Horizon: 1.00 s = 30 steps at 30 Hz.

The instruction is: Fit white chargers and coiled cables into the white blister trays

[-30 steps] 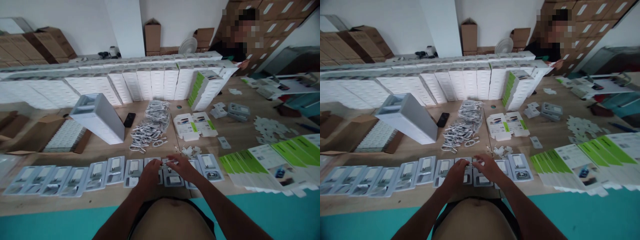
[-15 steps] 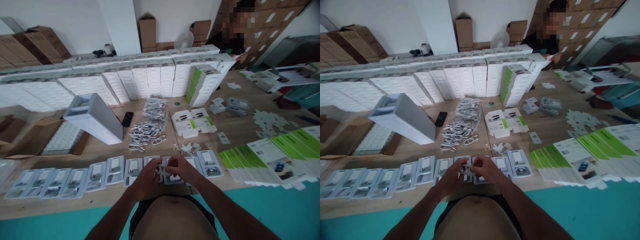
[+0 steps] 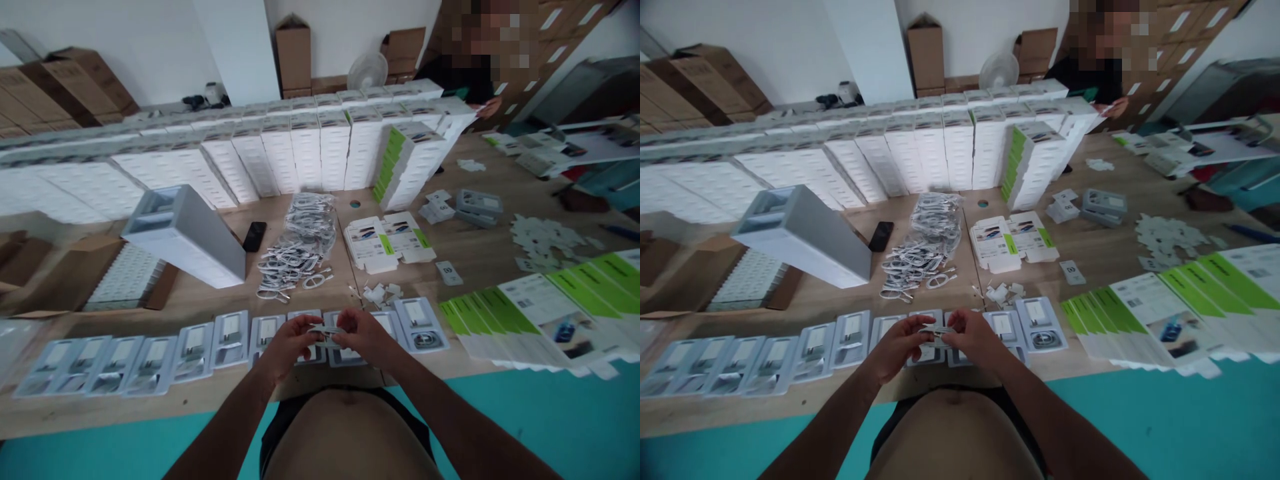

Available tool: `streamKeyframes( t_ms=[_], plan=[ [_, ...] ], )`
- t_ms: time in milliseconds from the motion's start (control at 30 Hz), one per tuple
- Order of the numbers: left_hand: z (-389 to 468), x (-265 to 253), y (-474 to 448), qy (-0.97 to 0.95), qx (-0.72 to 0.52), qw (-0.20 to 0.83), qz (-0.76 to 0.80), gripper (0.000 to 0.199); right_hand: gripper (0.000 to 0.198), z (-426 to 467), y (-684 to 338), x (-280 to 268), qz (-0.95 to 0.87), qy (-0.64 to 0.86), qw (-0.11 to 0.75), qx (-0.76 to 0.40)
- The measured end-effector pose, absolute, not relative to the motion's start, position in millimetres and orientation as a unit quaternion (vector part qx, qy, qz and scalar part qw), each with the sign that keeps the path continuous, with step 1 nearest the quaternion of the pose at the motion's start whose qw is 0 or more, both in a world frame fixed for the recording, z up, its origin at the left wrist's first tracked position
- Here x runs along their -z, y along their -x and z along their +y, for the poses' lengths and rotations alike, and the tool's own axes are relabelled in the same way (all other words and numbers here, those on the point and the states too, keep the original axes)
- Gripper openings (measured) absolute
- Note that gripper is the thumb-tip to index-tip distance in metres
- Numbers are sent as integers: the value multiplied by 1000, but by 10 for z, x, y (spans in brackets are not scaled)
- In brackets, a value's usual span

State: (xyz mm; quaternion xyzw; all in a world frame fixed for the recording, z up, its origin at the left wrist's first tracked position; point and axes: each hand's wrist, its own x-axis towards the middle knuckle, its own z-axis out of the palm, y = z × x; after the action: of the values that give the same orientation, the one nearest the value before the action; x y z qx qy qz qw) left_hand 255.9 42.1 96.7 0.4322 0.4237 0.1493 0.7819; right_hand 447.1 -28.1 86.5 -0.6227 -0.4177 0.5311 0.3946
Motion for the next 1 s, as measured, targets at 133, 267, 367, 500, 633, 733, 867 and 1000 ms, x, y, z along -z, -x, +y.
streamKeyframes(
  t_ms=[133,267,367,500,633,733,867,1000],
  plan=[
    [421,-948,-2576,-438,-135,774,436,46,18,-295,-4476,-810,-436,642,380,-503],
    [441,-928,-2538,-373,-100,831,400,52,20,-280,-4501,-803,-426,653,371,-505],
    [443,-944,-2540,-370,-102,838,387,53,19,-257,-4514,-817,-447,653,362,-493],
    [444,-1001,-2574,-484,-134,744,441,52,12,-232,-4464,-807,-490,653,350,-460],
    [458,-1018,-2536,-522,-10,752,401,41,7,-209,-4392,-786,-543,624,342,-445],
    [473,-997,-2489,-543,45,750,375,38,6,-178,-4427,-815,-612,612,308,-395],
    [472,-979,-2493,-583,7,712,390,25,15,-128,-4545,-929,-736,612,187,-220],
    [429,-919,-2543,-609,-5,686,398,13,13,-126,-4549,-1054,-773,616,86,-127]
  ],
)
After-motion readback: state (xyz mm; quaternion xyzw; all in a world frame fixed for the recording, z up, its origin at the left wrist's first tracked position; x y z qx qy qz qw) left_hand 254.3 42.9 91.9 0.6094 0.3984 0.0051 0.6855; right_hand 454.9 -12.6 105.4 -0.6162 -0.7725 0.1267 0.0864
